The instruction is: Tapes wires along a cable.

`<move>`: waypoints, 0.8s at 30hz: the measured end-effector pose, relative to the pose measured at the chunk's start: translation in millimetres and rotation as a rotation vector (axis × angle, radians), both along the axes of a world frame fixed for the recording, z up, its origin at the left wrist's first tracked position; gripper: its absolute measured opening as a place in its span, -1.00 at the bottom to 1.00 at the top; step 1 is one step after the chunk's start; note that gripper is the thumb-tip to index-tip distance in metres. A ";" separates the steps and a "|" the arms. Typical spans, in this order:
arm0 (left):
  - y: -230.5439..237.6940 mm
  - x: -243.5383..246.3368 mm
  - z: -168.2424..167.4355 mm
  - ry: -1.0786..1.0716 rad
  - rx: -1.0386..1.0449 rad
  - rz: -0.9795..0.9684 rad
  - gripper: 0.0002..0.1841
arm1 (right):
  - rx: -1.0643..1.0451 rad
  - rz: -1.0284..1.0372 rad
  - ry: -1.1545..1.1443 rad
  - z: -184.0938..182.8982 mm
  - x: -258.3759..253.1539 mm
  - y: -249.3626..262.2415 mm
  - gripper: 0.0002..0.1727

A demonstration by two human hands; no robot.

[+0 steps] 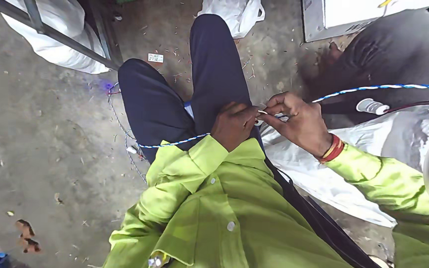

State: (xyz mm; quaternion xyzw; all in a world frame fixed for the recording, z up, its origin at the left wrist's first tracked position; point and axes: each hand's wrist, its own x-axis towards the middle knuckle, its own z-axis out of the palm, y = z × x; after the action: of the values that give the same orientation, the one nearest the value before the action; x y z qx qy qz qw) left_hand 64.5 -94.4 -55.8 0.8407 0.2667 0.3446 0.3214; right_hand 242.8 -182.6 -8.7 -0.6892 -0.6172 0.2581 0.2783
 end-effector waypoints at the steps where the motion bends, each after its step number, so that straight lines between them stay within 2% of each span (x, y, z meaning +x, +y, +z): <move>1: 0.2 0.1 -0.5 0.006 -0.001 -0.007 -0.84 | 0.010 0.011 -0.019 1.4 0.8 0.2 -0.69; 4: 2.0 -0.6 3.6 0.067 -0.090 -0.040 -0.84 | 0.059 0.097 -0.086 5.4 5.9 1.2 -0.74; 8: 14.4 -2.8 16.1 0.167 -0.415 -0.146 -0.85 | 0.172 0.162 -0.135 -4.8 12.7 10.3 -0.78; 11: 28.5 -4.2 15.4 0.145 -0.687 -0.258 -0.85 | 0.188 0.171 -0.123 -11.4 15.6 15.7 -0.78; 14: 37.3 -4.7 18.2 0.152 -0.864 -0.301 -0.85 | 0.257 0.193 -0.168 -14.3 15.1 16.2 -0.80; 20: 37.3 -2.1 25.4 0.213 -0.938 -0.259 -0.83 | 0.488 0.408 -0.412 -18.6 22.0 11.8 -0.79; 24: 35.5 -1.4 22.0 0.249 -0.866 -0.231 -0.82 | 0.428 0.491 -0.408 -14.3 19.6 16.2 -0.79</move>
State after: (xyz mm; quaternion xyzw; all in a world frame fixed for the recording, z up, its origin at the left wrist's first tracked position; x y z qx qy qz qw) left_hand 63.1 -58.8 -33.8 0.6881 0.3273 0.0598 0.6448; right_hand 262.5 -166.4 -22.9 -0.4842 -0.8466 0.0402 0.2173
